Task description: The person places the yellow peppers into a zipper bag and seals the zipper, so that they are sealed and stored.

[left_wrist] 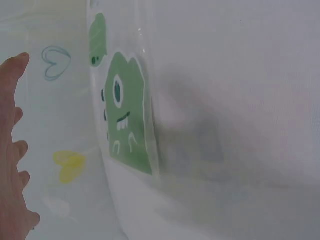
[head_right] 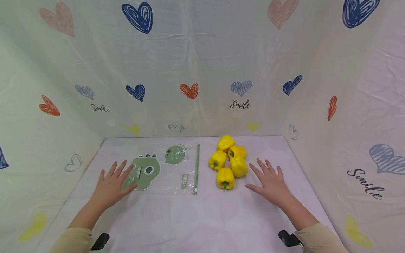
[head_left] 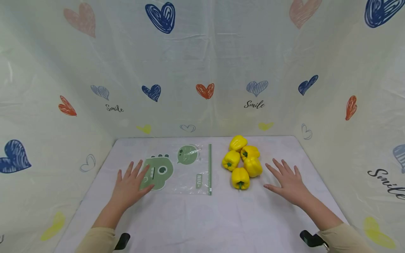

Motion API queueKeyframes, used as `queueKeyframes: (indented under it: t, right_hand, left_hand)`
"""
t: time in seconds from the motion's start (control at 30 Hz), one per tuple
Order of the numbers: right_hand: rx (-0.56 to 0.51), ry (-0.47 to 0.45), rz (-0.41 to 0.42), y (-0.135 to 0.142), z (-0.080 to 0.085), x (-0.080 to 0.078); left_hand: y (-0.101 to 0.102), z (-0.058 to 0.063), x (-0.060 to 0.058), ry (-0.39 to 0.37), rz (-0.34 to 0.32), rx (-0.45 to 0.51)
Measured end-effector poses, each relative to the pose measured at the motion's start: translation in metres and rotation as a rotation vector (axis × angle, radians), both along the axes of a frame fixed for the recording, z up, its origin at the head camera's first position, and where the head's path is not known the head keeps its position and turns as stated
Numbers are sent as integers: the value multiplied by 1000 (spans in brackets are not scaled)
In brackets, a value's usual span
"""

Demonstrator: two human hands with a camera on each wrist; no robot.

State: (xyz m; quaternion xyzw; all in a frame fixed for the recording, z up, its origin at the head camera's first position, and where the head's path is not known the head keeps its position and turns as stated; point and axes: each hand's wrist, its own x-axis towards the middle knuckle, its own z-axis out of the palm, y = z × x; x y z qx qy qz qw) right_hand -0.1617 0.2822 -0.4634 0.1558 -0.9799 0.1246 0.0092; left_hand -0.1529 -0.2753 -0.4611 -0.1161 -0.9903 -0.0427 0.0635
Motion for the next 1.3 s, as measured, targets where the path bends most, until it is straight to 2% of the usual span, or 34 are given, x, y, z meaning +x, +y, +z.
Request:
queueKeyframes:
  t: [0.27, 0.77, 1.03, 1.3]
  right_hand:
    - [-33, -8, 35, -17, 2, -2]
    - [-76, 33, 144, -64, -2, -14]
    - [-119, 69, 241, -91, -10, -16]
    - [-160, 55, 301, -118, -13, -20]
  left_hand:
    - [13, 2, 0, 2, 3, 1]
    - [36, -10, -6, 28, -3, 30]
    - [47, -18, -5, 10, -1, 36]
    - [59, -24, -7, -3, -3, 55]
